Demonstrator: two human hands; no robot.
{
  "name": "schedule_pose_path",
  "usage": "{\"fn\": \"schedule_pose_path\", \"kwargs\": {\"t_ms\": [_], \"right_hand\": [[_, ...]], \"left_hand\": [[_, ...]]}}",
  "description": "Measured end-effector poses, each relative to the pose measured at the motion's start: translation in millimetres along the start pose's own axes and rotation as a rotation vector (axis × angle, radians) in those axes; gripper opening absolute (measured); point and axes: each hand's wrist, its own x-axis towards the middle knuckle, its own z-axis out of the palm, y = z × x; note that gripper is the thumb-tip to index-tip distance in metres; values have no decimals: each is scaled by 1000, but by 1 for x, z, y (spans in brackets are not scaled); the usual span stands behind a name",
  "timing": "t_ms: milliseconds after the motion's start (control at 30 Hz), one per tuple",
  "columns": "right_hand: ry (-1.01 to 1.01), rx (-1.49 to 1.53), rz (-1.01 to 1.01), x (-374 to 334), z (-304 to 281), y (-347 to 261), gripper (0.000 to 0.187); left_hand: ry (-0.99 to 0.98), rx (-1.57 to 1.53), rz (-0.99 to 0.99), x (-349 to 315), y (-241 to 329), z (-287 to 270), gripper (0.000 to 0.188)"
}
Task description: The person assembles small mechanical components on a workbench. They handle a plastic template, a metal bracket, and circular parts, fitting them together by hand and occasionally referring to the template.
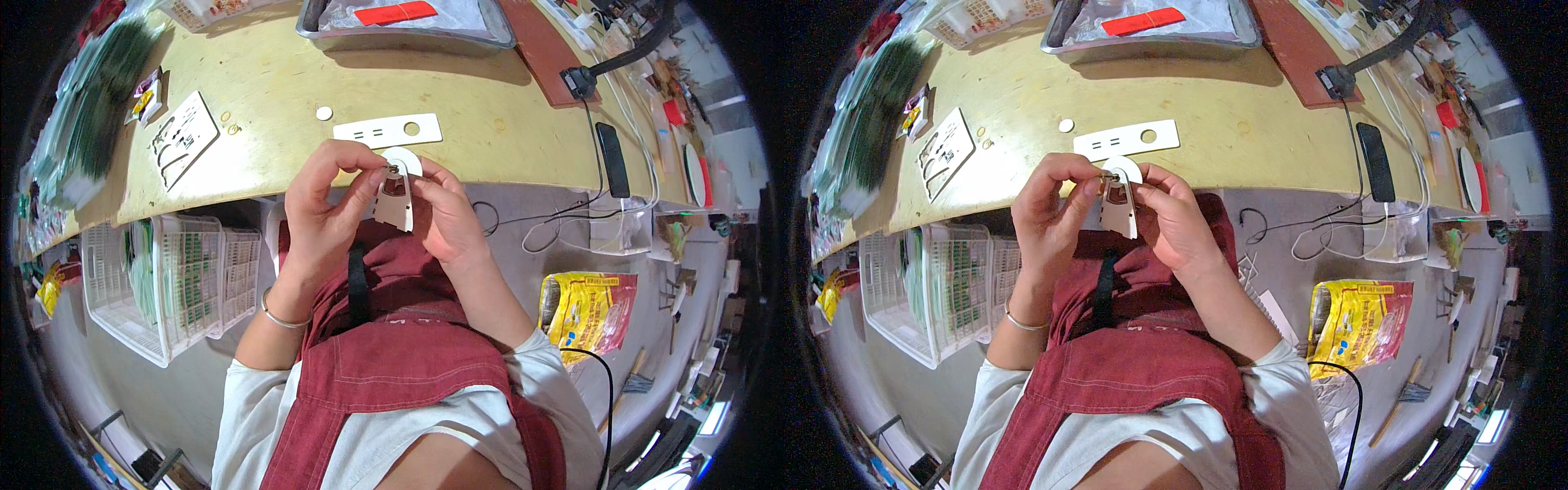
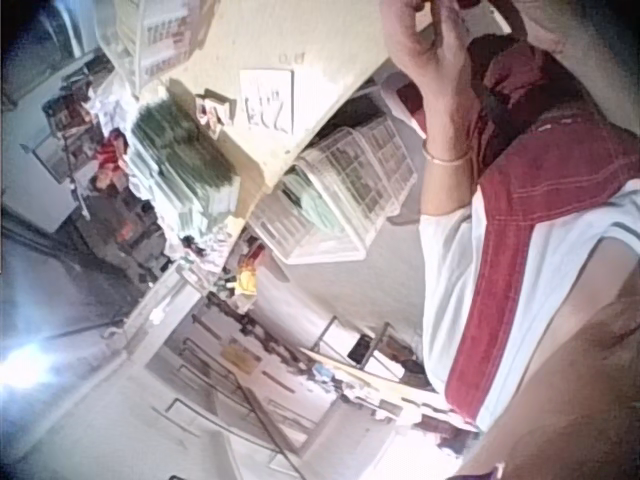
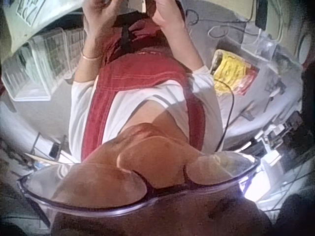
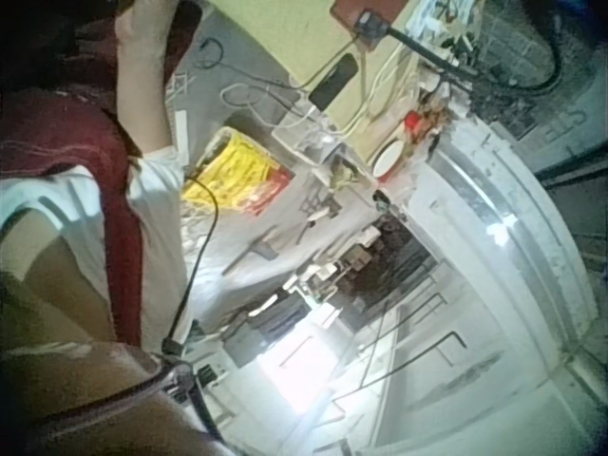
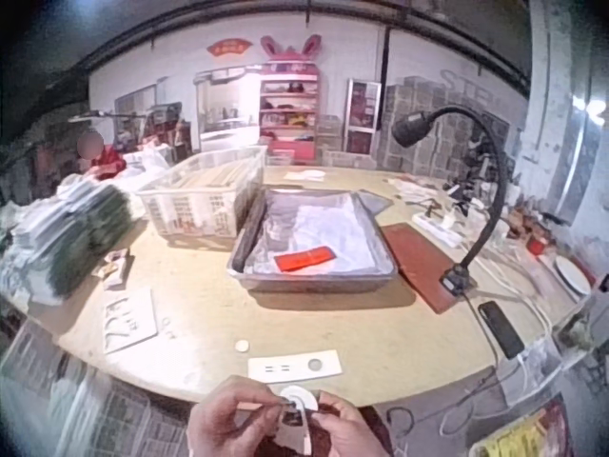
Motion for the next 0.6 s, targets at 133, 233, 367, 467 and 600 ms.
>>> {"fn": "schedule_pose_path", "kwargs": {"t_ms": [133,233,367,467,600], "right_hand": [[-2,15,3,-2,4,-2,29],[-16,20,14,-1,-1,-2,29],[1,27,17,-2,1,-2,30],[-27,24,19,-1,2,-3,30],[29,-71,-18,-3,6,-3,27]], "left_hand": [[-84,8,6,3,-6,-5,14],[-102,41,23,6,-1,-7,15],[-111,52,35,6,-2,-11,16],[-126,66,72,7,0,-13,16],[-143,90,82,7,3,-14,18]]}}
